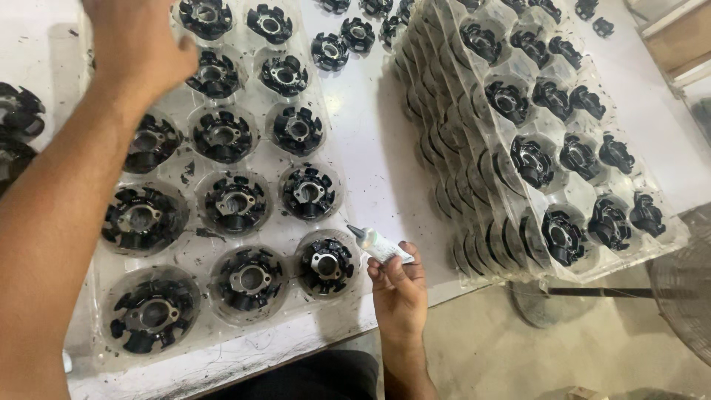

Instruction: The person holds a black plastic rotor-like part in one hand and squeezes adhesive from a tube onto its hub with the other hand, then places the part into a plastic tray. Between parts, the person wipes the tube nozzle with a rag and continues applying adhesive to more parts one at a time.

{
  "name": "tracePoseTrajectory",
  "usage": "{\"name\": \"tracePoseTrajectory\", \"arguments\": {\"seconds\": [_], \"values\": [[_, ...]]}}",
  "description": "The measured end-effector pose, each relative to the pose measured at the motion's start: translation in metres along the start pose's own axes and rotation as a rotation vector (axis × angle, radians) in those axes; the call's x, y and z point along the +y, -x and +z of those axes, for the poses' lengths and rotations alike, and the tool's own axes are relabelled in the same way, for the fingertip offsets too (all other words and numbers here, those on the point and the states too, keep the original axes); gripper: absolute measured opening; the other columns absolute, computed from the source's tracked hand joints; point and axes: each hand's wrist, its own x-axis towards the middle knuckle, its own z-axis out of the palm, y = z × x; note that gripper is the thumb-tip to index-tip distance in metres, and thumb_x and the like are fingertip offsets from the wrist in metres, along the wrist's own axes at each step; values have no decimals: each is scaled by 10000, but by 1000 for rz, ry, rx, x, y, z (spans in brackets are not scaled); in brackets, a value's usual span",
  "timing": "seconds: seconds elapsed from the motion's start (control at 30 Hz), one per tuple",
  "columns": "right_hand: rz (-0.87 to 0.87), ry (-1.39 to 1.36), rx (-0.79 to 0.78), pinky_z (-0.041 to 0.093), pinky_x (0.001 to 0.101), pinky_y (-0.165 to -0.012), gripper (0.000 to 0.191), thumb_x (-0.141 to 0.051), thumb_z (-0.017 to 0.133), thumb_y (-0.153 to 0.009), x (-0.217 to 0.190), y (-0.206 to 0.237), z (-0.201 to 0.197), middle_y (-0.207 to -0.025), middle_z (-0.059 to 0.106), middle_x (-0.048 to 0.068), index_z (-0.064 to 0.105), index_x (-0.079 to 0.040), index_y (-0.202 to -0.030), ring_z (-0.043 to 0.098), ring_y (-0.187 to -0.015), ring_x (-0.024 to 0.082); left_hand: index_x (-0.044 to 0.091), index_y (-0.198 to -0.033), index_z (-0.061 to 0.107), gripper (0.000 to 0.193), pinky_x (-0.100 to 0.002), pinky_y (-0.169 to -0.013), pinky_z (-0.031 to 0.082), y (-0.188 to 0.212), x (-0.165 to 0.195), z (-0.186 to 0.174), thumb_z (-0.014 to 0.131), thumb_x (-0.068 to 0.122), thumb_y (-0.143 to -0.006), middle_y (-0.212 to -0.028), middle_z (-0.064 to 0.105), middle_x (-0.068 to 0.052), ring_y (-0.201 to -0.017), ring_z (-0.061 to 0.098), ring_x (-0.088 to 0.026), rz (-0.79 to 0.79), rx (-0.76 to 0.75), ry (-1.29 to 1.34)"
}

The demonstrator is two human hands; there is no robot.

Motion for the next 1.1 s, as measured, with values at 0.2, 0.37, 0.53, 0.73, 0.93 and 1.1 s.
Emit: {"name": "tracePoseTrajectory", "arguments": {"seconds": [0.2,0.37,0.53,0.73,0.93,1.1], "values": [[-21,-88,30,550,324,-840,285,-72,644,-992,-4,3,-8,-1097,679,136,547,-85,-1259,640,-898,227,192,-1067,772,168,-636,-1292,169,-2,94,20,723,292,-941,-1295,685,-130,-1345,542,-342,120,-589,161],[2,-159,15,551,332,-819,288,-76,636,-990,-6,5,-4,-1077,677,125,553,-66,-1266,651,-890,229,185,-1067,799,384,-693,-1169,68,19,150,36,600,494,-956,-1410,514,-284,-1457,292,-496,78,-677,101],[36,-143,-21,557,338,-825,275,-84,634,-988,-10,7,0,-1077,679,133,548,-58,-1248,660,-901,237,74,-1154,728,629,-707,-1142,104,20,168,19,534,638,-953,-1383,453,-298,-1395,325,-490,11,-700,74],[25,-78,-27,551,335,-837,289,-28,680,-951,-10,10,-3,-1048,695,117,551,-101,-1199,674,-895,230,67,-1298,574,569,-510,-946,518,23,161,-61,548,515,-949,-1325,502,-240,-1077,636,-367,-291,-868,545],[-77,-10,-90,547,389,-855,309,15,727,-926,0,12,1,-1043,708,162,552,-109,-1148,680,-908,262,55,-1052,650,458,-441,-904,549,85,171,-174,712,479,-888,-1316,622,-182,-1076,669,-287,-276,-484,832],[-220,69,-182,550,430,-849,301,41,737,-912,11,19,11,-1084,716,184,539,-76,-1106,684,-939,287,33,-1194,623,470,-504,-1086,443,134,189,-188,724,376,-889,-1411,576,-173,-1302,595,-368,-580,94,1747]]}}
